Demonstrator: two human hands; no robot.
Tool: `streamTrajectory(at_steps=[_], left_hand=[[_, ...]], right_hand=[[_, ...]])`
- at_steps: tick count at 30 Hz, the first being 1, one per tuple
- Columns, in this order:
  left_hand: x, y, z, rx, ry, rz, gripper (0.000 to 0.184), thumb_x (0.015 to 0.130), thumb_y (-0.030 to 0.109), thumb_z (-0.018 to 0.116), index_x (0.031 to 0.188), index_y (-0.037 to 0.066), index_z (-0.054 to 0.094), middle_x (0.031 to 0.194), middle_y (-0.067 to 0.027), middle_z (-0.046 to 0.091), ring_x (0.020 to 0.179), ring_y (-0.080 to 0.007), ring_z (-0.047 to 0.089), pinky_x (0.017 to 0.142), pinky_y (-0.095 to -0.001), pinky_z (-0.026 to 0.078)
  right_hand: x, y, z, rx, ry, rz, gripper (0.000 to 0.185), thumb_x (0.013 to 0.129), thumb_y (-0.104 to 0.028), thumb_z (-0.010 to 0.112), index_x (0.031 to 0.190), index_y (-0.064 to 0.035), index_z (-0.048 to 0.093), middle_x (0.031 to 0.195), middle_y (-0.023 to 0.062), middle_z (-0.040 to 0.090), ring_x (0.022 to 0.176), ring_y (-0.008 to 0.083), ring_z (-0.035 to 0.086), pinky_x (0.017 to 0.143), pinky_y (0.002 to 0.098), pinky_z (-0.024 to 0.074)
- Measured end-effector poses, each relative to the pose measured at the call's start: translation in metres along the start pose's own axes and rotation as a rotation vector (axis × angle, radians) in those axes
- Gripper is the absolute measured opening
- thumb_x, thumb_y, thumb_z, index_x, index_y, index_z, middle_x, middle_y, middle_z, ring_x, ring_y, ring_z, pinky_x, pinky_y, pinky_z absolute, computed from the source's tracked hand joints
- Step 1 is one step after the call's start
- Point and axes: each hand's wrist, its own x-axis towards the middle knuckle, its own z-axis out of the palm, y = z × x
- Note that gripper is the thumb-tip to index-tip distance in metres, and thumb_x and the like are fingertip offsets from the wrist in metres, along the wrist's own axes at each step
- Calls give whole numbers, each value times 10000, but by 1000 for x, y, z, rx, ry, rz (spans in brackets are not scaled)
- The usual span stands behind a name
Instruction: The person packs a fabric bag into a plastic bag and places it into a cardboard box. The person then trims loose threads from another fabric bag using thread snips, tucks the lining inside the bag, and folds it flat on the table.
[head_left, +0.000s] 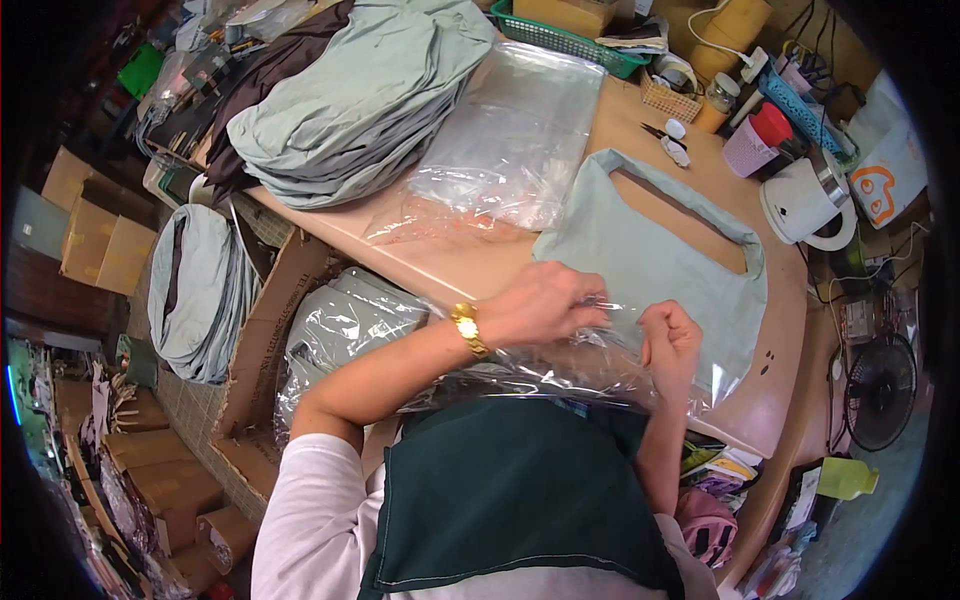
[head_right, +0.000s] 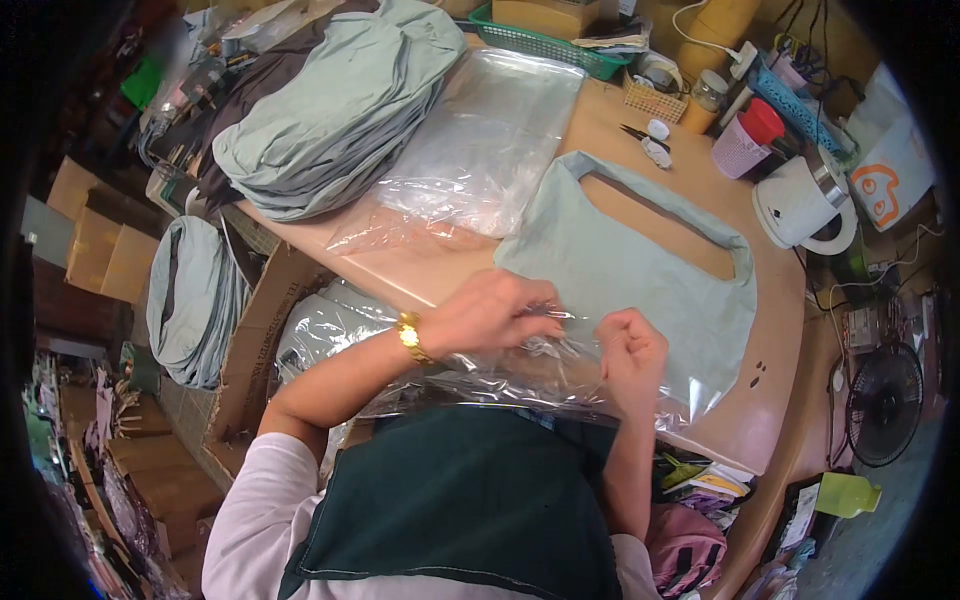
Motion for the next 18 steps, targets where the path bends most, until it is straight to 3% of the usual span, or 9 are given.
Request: streamTrajectory(at_steps=[2, 3, 6, 9, 11, 13, 15, 17, 18], left_hand=[[0, 0, -17, -26, 42, -18, 235, 852, 265, 720, 878, 44, 646, 685, -122, 646, 592, -250, 623, 572, -387, 472], [1, 0, -26, -51, 96, -42, 220, 859, 247, 717, 866, 37, 652, 679, -91, 654, 572, -217, 606, 567, -367, 468], [7, -9, -53, -214, 69, -296, 170, 899, 199, 680, 873, 34, 649, 739, -8, 654, 639, -133, 583, 620, -305, 469], [8, -27, -59, -484, 330, -43, 143, 932, 159, 635, 873, 30, 649, 826, 43, 635, 752, -84, 573, 715, -257, 464], [4, -24, -69, -645, 291, -131, 139, 942, 172, 637, 872, 52, 651, 887, -3, 658, 800, -98, 596, 793, -253, 476], [1, -31, -71, -1289, 246, -224, 159, 981, 218, 589, 930, 72, 627, 903, -14, 663, 795, -118, 624, 802, -265, 500], [-1, -36, -75, -1359, 259, -219, 171, 1002, 250, 553, 955, 92, 597, 864, -11, 648, 773, -126, 632, 791, -293, 522], [-1, -43, -85, -1505, 368, -205, 192, 1003, 278, 549, 914, 109, 573, 786, 36, 584, 725, -84, 574, 716, -273, 508], [3, -48, -88, -1467, 520, -278, 228, 1020, 293, 515, 881, 117, 551, 710, 48, 534, 648, -59, 530, 635, -238, 481]], right_hand=[[-6, -24, -15, -539, -452, -182, 171, 803, -150, 766, 741, -56, 638, 533, -15, 493, 616, 114, 453, 691, 298, 373], [-7, -36, -20, -539, -440, -183, 171, 803, -150, 766, 741, -56, 638, 533, -15, 493, 616, 114, 453, 691, 298, 373], [-2, -50, -41, -667, -990, -293, 223, 691, -240, 853, 761, -102, 693, 660, -22, 588, 734, 160, 492, 812, 329, 343], [4, -58, -47, -498, -1220, -387, 221, 706, -276, 850, 793, -127, 712, 813, -24, 649, 827, 160, 546, 982, 413, 295], [2, -55, -52, -371, -1256, -395, 232, 716, -299, 843, 823, -134, 721, 894, -12, 667, 896, 182, 567, 1045, 478, 198], [4, -49, -58, -244, -1293, -404, 246, 727, -322, 837, 853, -141, 730, 976, 0, 684, 965, 203, 589, 1109, 543, 102], [9, -40, -67, -169, -1451, -462, 264, 752, -334, 820, 899, -133, 731, 1073, 42, 694, 1093, 268, 582, 1121, 596, -24], [6, -39, -70, -119, -1452, -553, 311, 749, -321, 821, 953, -105, 730, 1138, 74, 681, 1085, 290, 594, 1120, 597, -18], [-5, -30, -73, 207, -1199, -551, 358, 731, -338, 832, 978, -101, 728, 1086, 88, 694, 1068, 281, 602, 1118, 607, 17]])
